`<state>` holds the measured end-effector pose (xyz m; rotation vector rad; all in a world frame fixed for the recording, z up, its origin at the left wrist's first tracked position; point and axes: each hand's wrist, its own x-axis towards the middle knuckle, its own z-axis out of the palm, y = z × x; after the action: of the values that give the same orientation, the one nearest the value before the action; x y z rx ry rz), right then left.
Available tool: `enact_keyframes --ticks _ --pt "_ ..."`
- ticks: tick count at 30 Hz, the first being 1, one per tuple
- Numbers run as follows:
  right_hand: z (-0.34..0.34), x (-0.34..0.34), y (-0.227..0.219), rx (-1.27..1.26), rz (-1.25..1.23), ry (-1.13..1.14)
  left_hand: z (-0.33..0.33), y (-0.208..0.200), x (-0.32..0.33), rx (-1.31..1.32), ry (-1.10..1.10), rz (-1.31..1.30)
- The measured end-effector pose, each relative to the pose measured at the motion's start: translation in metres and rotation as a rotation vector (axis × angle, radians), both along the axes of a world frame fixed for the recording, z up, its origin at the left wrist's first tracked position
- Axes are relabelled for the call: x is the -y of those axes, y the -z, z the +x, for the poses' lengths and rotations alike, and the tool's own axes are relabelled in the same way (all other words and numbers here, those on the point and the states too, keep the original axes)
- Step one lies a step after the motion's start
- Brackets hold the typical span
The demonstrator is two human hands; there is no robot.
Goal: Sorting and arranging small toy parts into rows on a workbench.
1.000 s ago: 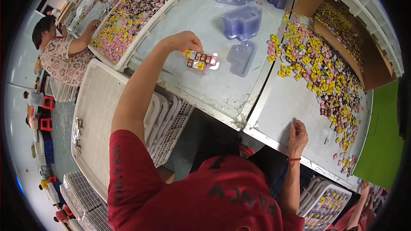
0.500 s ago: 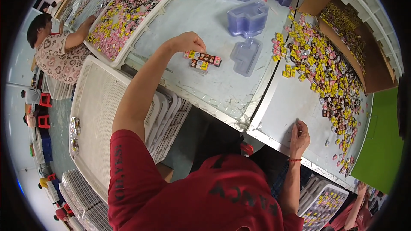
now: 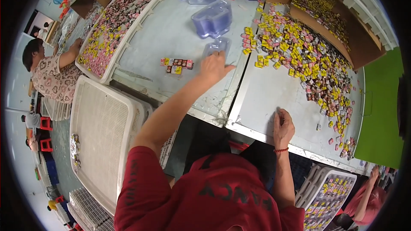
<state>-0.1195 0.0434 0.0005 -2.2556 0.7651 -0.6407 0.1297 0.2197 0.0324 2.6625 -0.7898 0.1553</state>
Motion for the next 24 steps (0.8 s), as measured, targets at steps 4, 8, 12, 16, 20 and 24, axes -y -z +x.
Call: enact_keyframes --ticks 4,8,12,16,20,24 --pt "-0.001 -0.003 -0.006 -0.031 0.031 -0.030 0.017 0.012 0.015 -0.104 -0.138 0.083" --pt "-0.002 -0.003 -0.002 0.040 0.023 -0.046 0.029 0.020 0.002 -0.184 -0.094 -0.001" --pt "-0.004 -0.001 -0.004 0.045 0.024 -0.067 0.033 0.022 -0.004 -0.197 -0.026 -0.103" --pt "-0.004 -0.001 -0.002 0.043 0.014 -0.087 0.041 0.027 -0.008 -0.174 0.003 -0.075" --pt "-0.005 -0.002 -0.003 0.045 0.010 -0.080 0.039 0.021 -0.007 -0.251 -0.025 -0.085" --pt "-0.005 -0.003 0.001 0.052 -0.021 -0.084 0.037 0.019 -0.011 -0.302 -0.013 -0.120"
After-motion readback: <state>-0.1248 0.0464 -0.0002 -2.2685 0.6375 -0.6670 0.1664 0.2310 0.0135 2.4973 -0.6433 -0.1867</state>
